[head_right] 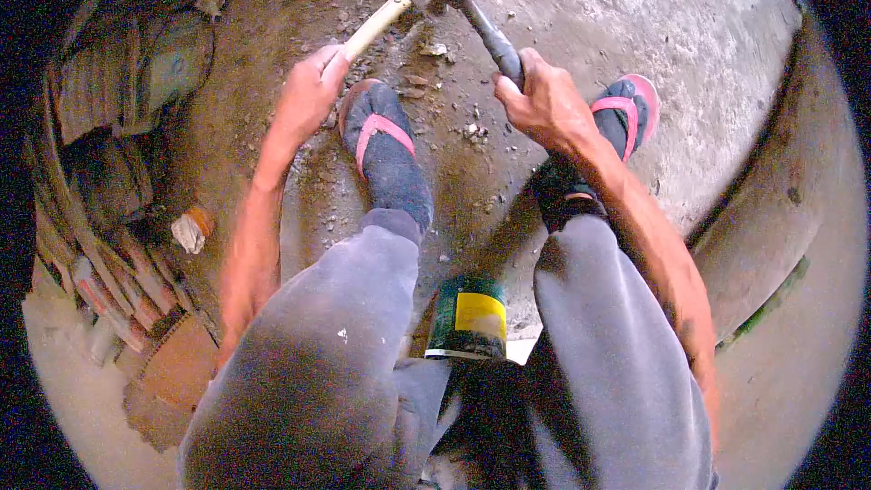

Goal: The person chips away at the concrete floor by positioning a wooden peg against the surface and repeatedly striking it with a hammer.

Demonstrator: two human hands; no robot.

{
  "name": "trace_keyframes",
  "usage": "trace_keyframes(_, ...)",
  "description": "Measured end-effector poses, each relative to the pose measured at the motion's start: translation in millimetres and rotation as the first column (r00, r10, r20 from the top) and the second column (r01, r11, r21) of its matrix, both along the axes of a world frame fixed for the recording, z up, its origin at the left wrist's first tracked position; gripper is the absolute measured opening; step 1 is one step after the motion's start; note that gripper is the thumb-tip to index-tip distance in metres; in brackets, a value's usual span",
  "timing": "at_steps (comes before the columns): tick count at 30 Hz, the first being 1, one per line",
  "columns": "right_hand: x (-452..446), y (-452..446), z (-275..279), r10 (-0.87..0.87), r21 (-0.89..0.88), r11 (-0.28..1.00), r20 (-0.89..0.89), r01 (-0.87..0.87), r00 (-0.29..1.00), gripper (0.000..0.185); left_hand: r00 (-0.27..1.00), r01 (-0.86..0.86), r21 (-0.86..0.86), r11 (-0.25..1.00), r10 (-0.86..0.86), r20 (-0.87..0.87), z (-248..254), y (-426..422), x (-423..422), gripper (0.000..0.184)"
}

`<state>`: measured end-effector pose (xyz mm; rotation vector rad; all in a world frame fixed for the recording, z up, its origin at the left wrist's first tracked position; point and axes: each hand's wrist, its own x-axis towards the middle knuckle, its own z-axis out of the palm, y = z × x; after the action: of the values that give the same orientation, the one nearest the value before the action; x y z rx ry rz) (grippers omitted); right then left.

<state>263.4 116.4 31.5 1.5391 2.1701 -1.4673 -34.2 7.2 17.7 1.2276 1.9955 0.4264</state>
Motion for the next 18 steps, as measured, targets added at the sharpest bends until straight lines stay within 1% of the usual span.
trace_keyframes(2,0,0,3,-0.002,-0.015,1.0,0.019,0.002,1.0,0.034,0.964,-0.124,0.073,0.99,0.103,0.245,32,-3,16,0.033)
trace_keyframes(3,-1,0,4,-0.002,-0.012,1.0,0.027,0.002,1.0,0.034,0.903,-0.237,0.056,0.97,0.198,0.381,30,-5,17,0.034)
trace_keyframes(5,-5,2,8,-0.007,-0.005,1.0,0.031,0.007,0.999,0.034,0.906,-0.255,-0.026,0.967,0.248,0.342,4,-16,4,0.035)
trace_keyframes(6,-8,4,12,-0.011,-0.002,1.0,0.029,0.011,1.0,0.034,0.907,-0.264,-0.066,0.962,0.271,0.323,-1,-15,2,0.036)
trace_keyframes(7,-9,6,15,-0.015,0.001,1.0,0.029,0.015,0.999,0.034,0.837,-0.318,-0.112,0.942,0.334,0.433,-6,-15,4,0.037)
trace_keyframes(10,-9,16,13,0.057,0.099,0.994,-0.045,-0.052,0.997,0.034,0.815,-0.355,-0.128,0.926,0.374,0.442,-22,-15,11,0.038)
trace_keyframes(11,-11,18,13,0.044,0.113,0.993,-0.082,-0.035,0.996,0.033,0.775,-0.359,-0.112,0.927,0.362,0.519,-28,-16,11,0.039)
trace_keyframes(14,-29,32,46,0.105,0.26,0.963,-0.129,-0.069,0.986,0.031,0.814,-0.349,-0.024,0.937,0.316,0.488,-35,-13,15,0.039)
trace_keyframes(15,-35,36,55,0.124,0.296,0.952,-0.145,-0.077,0.982,0.029,0.838,-0.311,-0.003,0.95,0.276,0.47,-35,-14,14,0.04)
trace_keyframes(18,-55,41,62,0.203,0.522,0.853,-0.353,0.012,0.913,0.031,0.861,-0.278,0.015,0.961,0.242,0.448,-42,-15,11,0.04)
